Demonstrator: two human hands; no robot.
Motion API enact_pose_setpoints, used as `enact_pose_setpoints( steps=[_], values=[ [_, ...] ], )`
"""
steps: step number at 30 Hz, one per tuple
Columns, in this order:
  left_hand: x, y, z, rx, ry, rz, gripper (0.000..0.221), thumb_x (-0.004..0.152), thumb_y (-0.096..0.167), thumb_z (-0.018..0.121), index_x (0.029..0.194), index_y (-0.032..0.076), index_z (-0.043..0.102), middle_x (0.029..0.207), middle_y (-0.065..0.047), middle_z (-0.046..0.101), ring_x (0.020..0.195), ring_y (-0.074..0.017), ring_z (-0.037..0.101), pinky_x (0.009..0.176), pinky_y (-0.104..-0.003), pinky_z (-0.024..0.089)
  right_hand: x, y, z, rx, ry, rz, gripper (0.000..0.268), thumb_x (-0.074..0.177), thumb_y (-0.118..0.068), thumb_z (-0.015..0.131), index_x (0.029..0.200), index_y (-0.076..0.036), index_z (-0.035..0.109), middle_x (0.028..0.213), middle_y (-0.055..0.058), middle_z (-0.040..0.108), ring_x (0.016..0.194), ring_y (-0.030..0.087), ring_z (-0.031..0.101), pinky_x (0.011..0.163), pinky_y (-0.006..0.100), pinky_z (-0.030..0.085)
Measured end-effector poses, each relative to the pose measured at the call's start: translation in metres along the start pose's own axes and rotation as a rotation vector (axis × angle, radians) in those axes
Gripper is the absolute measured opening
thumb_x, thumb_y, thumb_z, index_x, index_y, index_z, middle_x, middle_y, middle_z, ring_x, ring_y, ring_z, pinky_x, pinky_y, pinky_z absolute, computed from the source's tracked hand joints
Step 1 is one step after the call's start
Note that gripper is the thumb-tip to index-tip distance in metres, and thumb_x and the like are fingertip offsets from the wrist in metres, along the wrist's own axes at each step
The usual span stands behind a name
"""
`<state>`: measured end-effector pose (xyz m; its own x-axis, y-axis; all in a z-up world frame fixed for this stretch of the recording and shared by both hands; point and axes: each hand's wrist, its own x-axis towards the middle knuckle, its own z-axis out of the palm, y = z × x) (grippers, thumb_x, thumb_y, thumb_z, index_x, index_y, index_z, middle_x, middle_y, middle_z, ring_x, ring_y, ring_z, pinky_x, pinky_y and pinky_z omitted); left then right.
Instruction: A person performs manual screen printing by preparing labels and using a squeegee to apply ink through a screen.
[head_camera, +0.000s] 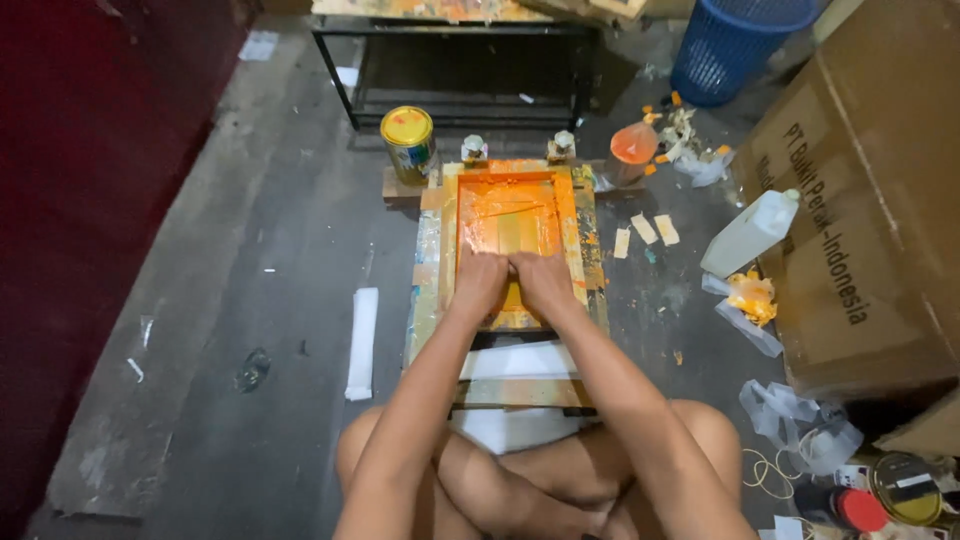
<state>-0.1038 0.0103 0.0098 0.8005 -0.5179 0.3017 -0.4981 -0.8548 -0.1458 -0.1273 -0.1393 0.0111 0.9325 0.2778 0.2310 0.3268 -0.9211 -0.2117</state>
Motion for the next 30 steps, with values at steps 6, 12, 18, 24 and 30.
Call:
enact_pose_setpoints(
  steps=[6, 12, 18, 24, 30],
  values=[
    [-0.032, 0.011, 0.025, -0.213, -0.198, 0.004, 0.021, 0.085, 0.006, 0.059, 0.089, 0.006, 0.080, 0.080, -0.011, 0.076, 0.076, -0.0340, 0.075, 0.081, -0.047, 0.035, -0.041, -0.027, -0.003, -0.008, -0.122, 0.092, 0.028, 0.084, -0.004, 0.056, 0.098, -0.017, 0.076, 0.086, 0.006, 0.075, 0.087, 0.035, 0.076, 0.073, 0.045, 0.049],
    [-0.048, 0.021, 0.004, -0.187, -0.276, -0.064, 0.026, 0.088, 0.003, 0.055, 0.091, 0.008, 0.081, 0.085, -0.010, 0.078, 0.084, -0.0345, 0.076, 0.080, -0.049, 0.039, -0.051, -0.040, -0.006, -0.046, -0.260, 0.156, 0.034, 0.084, -0.006, 0.057, 0.108, -0.017, 0.078, 0.093, 0.015, 0.078, 0.093, 0.040, 0.076, 0.077, 0.053, 0.055],
    [-0.052, 0.024, 0.001, -0.278, -0.204, -0.077, 0.021, 0.086, 0.001, 0.061, 0.095, -0.001, 0.080, 0.088, -0.018, 0.076, 0.085, -0.0413, 0.074, 0.082, -0.054, 0.042, -0.053, -0.042, 0.002, -0.045, -0.195, 0.135, 0.034, 0.085, -0.007, 0.058, 0.112, -0.012, 0.078, 0.094, 0.018, 0.077, 0.092, 0.042, 0.075, 0.083, 0.058, 0.054],
    [-0.053, 0.025, -0.001, -0.239, -0.208, -0.080, 0.022, 0.087, 0.001, 0.059, 0.093, 0.000, 0.080, 0.085, -0.015, 0.075, 0.083, -0.0401, 0.075, 0.080, -0.052, 0.044, -0.057, -0.049, -0.001, -0.109, -0.150, 0.111, 0.031, 0.088, -0.010, 0.056, 0.108, -0.015, 0.079, 0.094, 0.014, 0.076, 0.095, 0.040, 0.071, 0.084, 0.052, 0.049],
    [-0.056, 0.026, -0.005, -0.239, -0.126, -0.075, 0.022, 0.085, 0.003, 0.060, 0.093, 0.000, 0.080, 0.081, -0.015, 0.073, 0.078, -0.0399, 0.073, 0.081, -0.050, 0.044, -0.057, -0.040, 0.013, -0.179, 0.010, 0.027, 0.022, 0.084, -0.008, 0.061, 0.094, -0.015, 0.079, 0.085, 0.009, 0.072, 0.079, 0.034, 0.071, 0.071, 0.045, 0.045]
  ],
)
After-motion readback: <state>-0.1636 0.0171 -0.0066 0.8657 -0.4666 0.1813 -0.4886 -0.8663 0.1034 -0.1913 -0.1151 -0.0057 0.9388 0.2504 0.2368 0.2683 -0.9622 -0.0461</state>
